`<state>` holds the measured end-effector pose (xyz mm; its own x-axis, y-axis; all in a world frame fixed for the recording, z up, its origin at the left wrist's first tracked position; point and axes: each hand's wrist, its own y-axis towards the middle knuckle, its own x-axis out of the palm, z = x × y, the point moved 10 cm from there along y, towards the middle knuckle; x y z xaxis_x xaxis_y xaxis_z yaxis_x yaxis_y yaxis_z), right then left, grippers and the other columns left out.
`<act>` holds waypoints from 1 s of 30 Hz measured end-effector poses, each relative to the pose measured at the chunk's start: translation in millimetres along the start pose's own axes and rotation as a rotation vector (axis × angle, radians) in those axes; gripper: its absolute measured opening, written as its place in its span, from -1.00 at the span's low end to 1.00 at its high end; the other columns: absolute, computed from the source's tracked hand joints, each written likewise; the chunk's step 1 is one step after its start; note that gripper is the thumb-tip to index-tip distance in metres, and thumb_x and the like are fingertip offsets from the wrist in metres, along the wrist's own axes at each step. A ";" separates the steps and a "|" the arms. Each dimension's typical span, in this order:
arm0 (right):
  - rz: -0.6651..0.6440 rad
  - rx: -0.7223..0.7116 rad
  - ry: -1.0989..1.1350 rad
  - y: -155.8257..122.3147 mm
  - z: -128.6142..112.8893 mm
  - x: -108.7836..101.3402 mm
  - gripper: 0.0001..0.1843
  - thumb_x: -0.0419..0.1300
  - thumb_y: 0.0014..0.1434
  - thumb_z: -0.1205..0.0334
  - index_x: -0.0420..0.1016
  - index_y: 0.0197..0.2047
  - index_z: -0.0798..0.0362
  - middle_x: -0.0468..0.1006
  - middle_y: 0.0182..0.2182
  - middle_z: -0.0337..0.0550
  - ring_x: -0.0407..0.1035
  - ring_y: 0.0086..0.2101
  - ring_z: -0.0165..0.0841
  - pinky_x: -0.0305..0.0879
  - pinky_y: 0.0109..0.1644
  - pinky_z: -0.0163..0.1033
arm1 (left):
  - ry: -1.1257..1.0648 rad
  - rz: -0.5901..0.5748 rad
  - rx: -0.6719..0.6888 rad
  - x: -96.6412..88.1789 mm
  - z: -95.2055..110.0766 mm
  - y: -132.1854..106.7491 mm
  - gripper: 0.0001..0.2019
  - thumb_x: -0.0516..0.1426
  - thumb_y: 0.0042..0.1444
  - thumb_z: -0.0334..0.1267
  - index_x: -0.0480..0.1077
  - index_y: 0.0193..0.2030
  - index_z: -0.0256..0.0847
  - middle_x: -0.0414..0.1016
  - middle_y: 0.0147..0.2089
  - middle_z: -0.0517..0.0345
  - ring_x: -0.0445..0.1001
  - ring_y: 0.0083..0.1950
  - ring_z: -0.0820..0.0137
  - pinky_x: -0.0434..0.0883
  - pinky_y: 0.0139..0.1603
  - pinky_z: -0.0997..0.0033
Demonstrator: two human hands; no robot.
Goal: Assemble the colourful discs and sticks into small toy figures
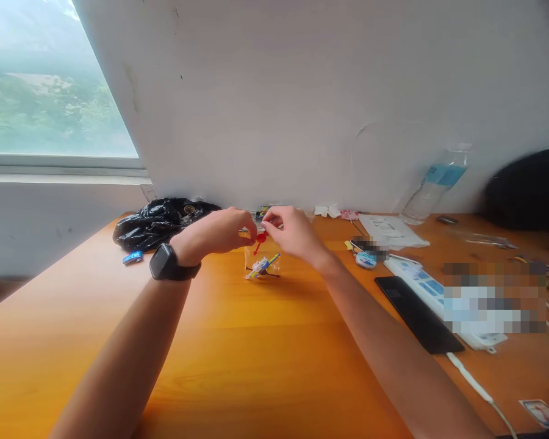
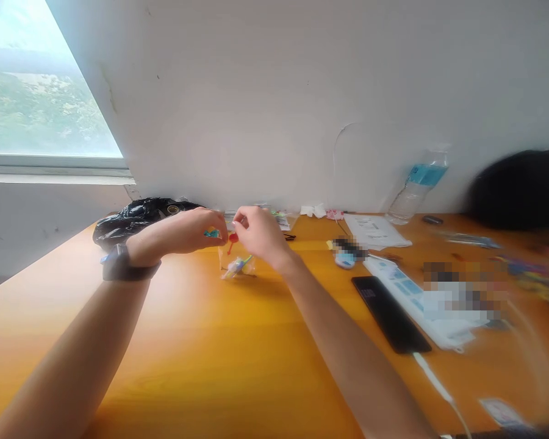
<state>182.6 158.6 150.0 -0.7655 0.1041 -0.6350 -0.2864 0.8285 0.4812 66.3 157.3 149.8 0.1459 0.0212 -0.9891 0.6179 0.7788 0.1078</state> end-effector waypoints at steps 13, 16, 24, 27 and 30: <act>-0.398 0.035 -0.048 -17.0 6.3 10.5 -0.87 0.37 0.22 0.12 0.61 -0.26 -0.02 0.66 -0.31 -0.18 0.46 -0.40 -0.35 0.21 -0.40 -0.32 | -0.042 0.039 0.018 -5.4 -0.8 -0.9 -0.80 0.19 0.11 -0.24 0.67 -0.24 -0.04 0.68 -0.21 0.13 0.58 -0.28 0.37 0.44 -0.19 0.44; -0.423 -0.017 -0.108 -16.8 7.2 6.4 -0.94 0.31 0.18 0.32 0.60 -0.33 -0.01 0.65 -0.32 -0.21 0.44 -0.38 -0.36 0.20 -0.36 -0.31 | -0.052 0.051 0.002 -8.9 -0.6 -2.5 -0.80 0.18 0.13 -0.24 0.68 -0.25 -0.05 0.68 -0.20 0.13 0.58 -0.27 0.36 0.46 -0.20 0.43; -0.243 -0.077 -0.078 -6.9 -4.6 -8.1 -0.84 0.17 0.21 0.33 0.53 -0.40 0.05 0.56 -0.44 -0.24 0.36 -0.41 -0.39 0.18 -0.33 -0.29 | -0.284 0.584 0.065 -78.3 8.9 -28.9 -0.63 0.16 0.33 -0.04 0.52 0.18 -0.11 0.60 0.15 0.01 0.57 0.03 0.31 0.52 0.02 0.34; -0.268 -0.091 0.002 -9.6 -9.8 -11.8 -0.85 0.18 0.23 0.30 0.58 -0.33 0.05 0.61 -0.37 -0.22 0.44 -0.33 -0.36 0.27 -0.25 -0.28 | -0.319 0.658 0.036 -83.3 3.3 -33.6 -0.62 0.15 0.36 -0.05 0.48 0.22 -0.12 0.60 0.14 0.00 0.57 0.05 0.32 0.52 0.05 0.32; -0.256 -0.086 0.041 -10.3 -13.6 -21.5 -0.87 0.21 0.24 0.25 0.60 -0.29 0.04 0.63 -0.33 -0.20 0.49 -0.28 -0.33 0.33 -0.17 -0.26 | -0.354 0.649 0.006 -78.6 -4.2 -28.2 -0.59 0.12 0.38 -0.01 0.45 0.25 -0.14 0.62 0.08 0.00 0.58 0.03 0.32 0.53 0.02 0.34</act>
<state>194.2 140.3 166.9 -0.6837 -0.1264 -0.7187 -0.5201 0.7753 0.3584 34.1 136.3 224.1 0.7232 0.2723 -0.6347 0.3266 0.6750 0.6617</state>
